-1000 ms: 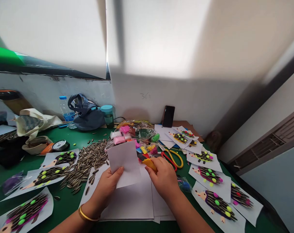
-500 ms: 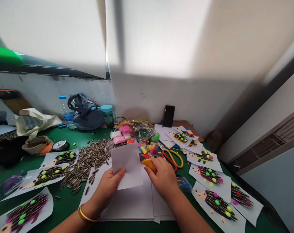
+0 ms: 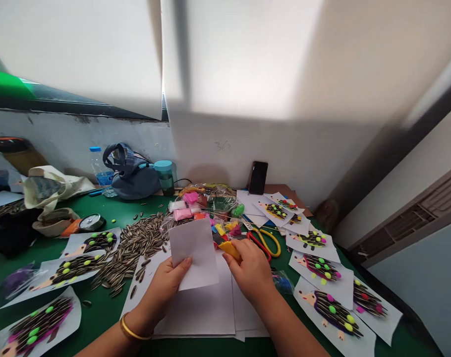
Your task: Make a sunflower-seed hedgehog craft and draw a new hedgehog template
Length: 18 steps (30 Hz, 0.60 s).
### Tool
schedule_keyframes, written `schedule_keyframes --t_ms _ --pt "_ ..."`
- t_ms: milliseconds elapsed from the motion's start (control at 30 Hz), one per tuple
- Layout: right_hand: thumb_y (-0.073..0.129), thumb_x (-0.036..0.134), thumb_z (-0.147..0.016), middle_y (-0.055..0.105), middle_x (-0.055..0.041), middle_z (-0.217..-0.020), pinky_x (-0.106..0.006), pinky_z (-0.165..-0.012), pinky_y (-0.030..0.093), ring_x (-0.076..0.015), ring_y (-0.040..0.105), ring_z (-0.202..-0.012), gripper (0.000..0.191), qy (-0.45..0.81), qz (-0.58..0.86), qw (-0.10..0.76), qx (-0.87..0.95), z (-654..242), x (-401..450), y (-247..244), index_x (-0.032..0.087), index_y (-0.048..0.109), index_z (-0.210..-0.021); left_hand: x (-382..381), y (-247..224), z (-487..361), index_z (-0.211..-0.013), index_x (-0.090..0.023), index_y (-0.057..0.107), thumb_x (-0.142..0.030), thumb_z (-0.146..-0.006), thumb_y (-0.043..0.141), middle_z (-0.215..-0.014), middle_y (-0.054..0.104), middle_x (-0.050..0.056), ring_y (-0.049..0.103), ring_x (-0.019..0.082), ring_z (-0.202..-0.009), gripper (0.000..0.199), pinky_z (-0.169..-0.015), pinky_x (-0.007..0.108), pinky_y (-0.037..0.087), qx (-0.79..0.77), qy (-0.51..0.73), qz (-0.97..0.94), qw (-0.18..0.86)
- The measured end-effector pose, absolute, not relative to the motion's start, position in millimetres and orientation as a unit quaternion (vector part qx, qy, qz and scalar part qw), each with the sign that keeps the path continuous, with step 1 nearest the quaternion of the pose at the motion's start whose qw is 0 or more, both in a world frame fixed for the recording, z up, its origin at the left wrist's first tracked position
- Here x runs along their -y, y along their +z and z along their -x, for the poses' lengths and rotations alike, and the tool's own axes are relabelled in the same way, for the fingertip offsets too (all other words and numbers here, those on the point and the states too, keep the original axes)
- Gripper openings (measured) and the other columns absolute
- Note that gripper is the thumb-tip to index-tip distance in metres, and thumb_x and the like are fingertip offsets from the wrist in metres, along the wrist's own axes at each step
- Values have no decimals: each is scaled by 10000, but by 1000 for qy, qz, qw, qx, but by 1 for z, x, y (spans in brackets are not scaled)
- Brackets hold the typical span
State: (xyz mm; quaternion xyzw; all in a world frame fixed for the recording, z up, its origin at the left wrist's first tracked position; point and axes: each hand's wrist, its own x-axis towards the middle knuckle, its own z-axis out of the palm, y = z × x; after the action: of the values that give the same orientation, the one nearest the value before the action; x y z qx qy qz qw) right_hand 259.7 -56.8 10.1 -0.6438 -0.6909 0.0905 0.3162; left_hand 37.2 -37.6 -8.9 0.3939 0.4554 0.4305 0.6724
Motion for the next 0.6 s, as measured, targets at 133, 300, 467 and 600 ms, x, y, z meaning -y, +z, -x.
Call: schedule_keyframes --t_ms 133,300,467,600 --pt "560 411 -911 660 -93 -1041 -381 -796 507 -265 616 -948 298 88 638 321 694 -259 57 9 212 638 -1119 38 -8 -39 -1027 -118 698 -490 -661 786 -766 740 65 665 222 -665 529 -573 276 484 -460 420 -393 676" --pt "561 397 -911 660 -98 -1067 -393 -814 504 -266 610 -969 304 83 643 315 693 -259 57 10 202 639 -1132 39 -7 -41 -1012 -117 698 -490 -662 785 -750 736 59 663 217 -660 519 -565 268 480 -465 414 -397 674" --pt "578 394 -898 669 -88 -1059 -390 -803 499 -267 615 -972 297 71 652 312 687 -260 57 12 211 650 -1121 40 -7 -40 -1028 -112 688 -496 -685 768 -792 746 74 667 220 -676 521 -596 281 490 -460 416 -400 675" --pt "569 395 -901 668 -89 -1042 -391 -791 493 -268 615 -958 292 71 649 309 691 -262 56 9 209 644 -1114 39 -8 -40 -1009 -108 693 -505 -676 771 -787 747 79 669 224 -676 524 -586 276 484 -460 420 -396 675"
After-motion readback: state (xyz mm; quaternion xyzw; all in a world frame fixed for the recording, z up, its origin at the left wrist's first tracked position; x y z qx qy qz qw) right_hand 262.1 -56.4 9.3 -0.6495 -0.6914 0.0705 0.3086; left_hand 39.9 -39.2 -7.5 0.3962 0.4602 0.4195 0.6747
